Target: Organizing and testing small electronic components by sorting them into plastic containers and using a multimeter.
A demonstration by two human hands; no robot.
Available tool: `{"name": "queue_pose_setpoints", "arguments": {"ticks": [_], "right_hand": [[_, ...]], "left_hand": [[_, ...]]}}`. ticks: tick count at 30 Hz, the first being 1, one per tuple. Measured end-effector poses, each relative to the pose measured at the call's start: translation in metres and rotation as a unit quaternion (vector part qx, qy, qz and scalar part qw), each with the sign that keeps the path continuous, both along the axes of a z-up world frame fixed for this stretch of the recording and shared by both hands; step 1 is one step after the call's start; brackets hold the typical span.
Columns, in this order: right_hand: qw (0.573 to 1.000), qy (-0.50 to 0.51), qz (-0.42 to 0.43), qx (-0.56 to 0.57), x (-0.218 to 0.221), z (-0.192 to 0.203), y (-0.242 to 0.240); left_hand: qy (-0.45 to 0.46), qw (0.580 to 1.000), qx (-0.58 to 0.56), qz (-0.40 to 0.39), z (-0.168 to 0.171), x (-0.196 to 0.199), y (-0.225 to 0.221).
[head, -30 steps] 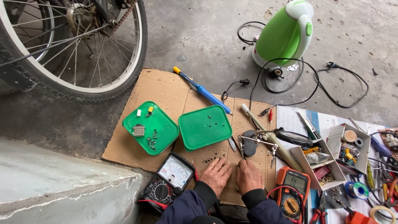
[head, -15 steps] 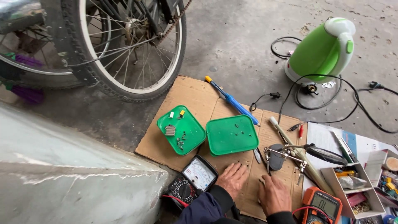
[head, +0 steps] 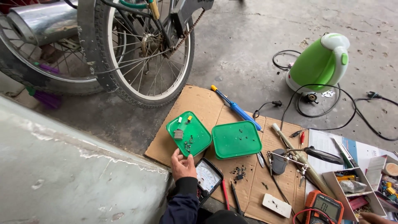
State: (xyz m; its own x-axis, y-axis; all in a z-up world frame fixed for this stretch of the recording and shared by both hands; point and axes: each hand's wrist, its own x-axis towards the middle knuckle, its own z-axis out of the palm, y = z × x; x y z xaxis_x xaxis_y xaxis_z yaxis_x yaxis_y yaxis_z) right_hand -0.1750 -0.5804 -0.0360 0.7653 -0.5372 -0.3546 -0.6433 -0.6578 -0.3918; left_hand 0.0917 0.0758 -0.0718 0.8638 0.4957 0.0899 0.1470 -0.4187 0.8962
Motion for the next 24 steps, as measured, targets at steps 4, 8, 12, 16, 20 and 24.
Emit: {"name": "queue_pose_setpoints", "arguments": {"ticks": [4, 8, 12, 16, 20, 24], "right_hand": [[0.998, 0.058, -0.014, 0.023, 0.044, -0.005, 0.045], [0.999, -0.002, 0.044, -0.008, 0.053, 0.026, 0.130], [0.989, -0.129, 0.033, -0.058, 0.055, 0.027, 0.170], [0.987, -0.153, 0.021, -0.051, 0.060, 0.031, 0.180], [0.987, -0.153, 0.022, -0.050, 0.059, 0.030, 0.180], [0.985, -0.171, 0.016, -0.036, 0.055, 0.022, 0.174]], "left_hand": [[0.000, 0.998, 0.066, 0.007, 0.004, 0.011, 0.004], [-0.013, 0.997, 0.071, -0.015, 0.005, 0.014, 0.008], [-0.004, 0.997, 0.072, -0.004, 0.004, 0.017, 0.009], [-0.016, 0.997, 0.080, -0.002, 0.000, 0.019, 0.011], [-0.014, 0.998, 0.062, 0.008, 0.000, 0.019, 0.010], [-0.015, 0.998, 0.056, 0.014, 0.000, 0.018, 0.011]]}}
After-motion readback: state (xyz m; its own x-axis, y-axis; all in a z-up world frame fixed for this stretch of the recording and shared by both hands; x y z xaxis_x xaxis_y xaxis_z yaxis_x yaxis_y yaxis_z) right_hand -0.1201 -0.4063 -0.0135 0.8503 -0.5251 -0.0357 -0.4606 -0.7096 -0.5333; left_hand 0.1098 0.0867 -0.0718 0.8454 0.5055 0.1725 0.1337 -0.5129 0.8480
